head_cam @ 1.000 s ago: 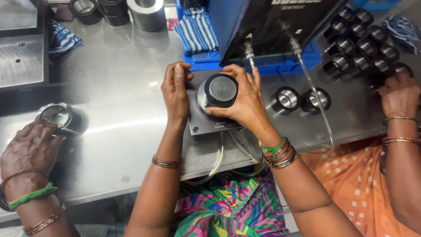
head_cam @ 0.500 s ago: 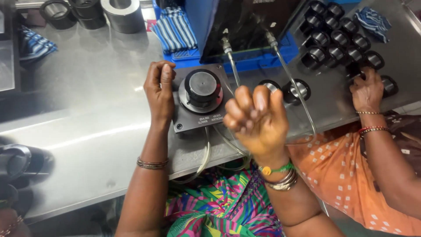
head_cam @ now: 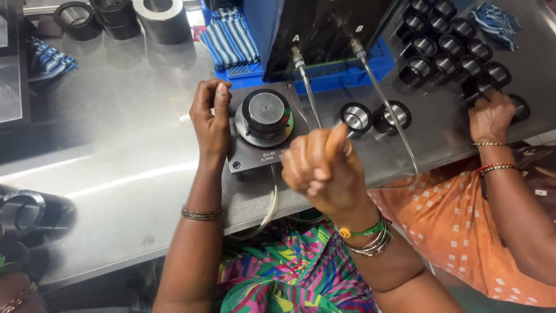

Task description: Inspecting and assembling metal cylindrical parts using a specialized testing machine at a industrial workstation.

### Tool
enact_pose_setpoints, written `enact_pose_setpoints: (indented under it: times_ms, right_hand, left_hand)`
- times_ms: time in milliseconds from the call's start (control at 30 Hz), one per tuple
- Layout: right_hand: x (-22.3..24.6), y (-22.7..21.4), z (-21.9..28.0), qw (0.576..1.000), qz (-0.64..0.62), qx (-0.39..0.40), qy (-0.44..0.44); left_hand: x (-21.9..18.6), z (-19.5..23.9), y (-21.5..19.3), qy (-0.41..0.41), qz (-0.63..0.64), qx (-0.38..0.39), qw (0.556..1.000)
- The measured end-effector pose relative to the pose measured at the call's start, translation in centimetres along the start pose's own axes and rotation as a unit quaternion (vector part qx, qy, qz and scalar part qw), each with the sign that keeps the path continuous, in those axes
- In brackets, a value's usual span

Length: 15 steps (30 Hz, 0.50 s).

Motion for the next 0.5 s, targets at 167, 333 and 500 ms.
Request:
enact_pose_setpoints:
  times_ms: [167, 333, 500]
  right_hand:
    - [2.2, -0.4, -0.1, 0.987, 0.154, 0.007, -0.052]
    - [3.0, -1.3, 1.8, 0.879, 0.466, 0.041, -0.09]
    - [1.0, -8.5, 6.7, 0.696, 0.704, -0.117, -0.073]
  left_hand:
    - [0.1, 0.0, -0.4, 0.005, 0.008, 0.002, 1.0]
    - [-2.4, 0.7, -2.6, -0.009, 0.039, 0.008, 0.999]
    - [-7.9, 11.1, -12.5, -0.027, 0.167, 0.084, 0.982]
Point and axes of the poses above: each hand's wrist, its own z-axis away from the middle knuckle, its own y-axis out of the palm, x = y × z, the point moved 4 cm from there along -z, towards the middle knuckle, and after that the axes turned 12 degrees about z, right-handed, at the moved point
